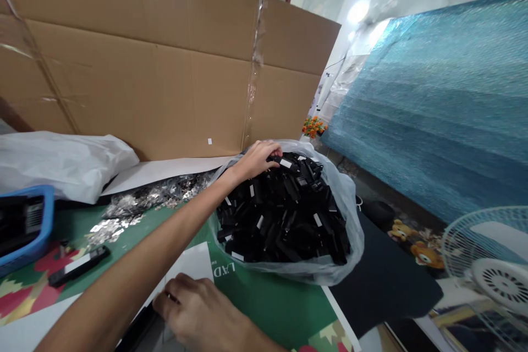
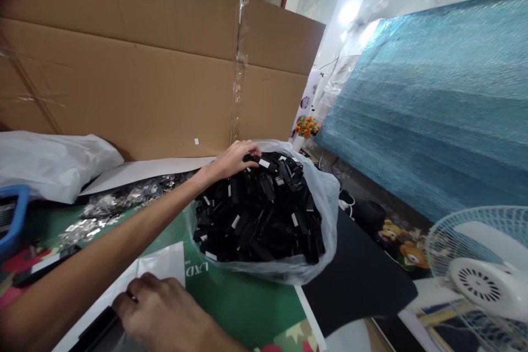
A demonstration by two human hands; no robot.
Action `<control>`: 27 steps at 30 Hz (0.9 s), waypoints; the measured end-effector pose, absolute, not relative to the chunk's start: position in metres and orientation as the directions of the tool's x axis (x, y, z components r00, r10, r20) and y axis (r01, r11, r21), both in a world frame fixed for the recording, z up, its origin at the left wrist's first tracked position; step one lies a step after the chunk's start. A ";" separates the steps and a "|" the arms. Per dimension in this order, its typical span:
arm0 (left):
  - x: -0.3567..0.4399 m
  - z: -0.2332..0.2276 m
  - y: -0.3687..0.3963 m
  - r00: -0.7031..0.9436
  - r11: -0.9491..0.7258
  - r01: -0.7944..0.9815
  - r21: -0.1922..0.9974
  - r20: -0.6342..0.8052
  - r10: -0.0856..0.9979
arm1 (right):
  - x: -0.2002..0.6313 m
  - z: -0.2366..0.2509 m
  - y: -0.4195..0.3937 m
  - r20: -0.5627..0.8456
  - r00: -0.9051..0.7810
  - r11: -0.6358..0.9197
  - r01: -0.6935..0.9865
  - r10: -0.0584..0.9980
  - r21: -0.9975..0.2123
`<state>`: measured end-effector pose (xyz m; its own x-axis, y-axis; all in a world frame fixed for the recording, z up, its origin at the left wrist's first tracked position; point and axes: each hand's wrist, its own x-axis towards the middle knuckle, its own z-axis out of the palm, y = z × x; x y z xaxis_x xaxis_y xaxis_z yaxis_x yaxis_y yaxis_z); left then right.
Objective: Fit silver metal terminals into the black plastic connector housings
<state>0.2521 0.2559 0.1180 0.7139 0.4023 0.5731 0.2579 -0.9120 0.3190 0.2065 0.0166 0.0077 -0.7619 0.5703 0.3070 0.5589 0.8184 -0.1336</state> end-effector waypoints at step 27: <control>0.074 0.094 0.137 0.583 -0.670 0.465 0.579 0.369 0.724 | 0.204 0.000 0.012 0.332 -0.666 0.740 0.640 0.668 -0.205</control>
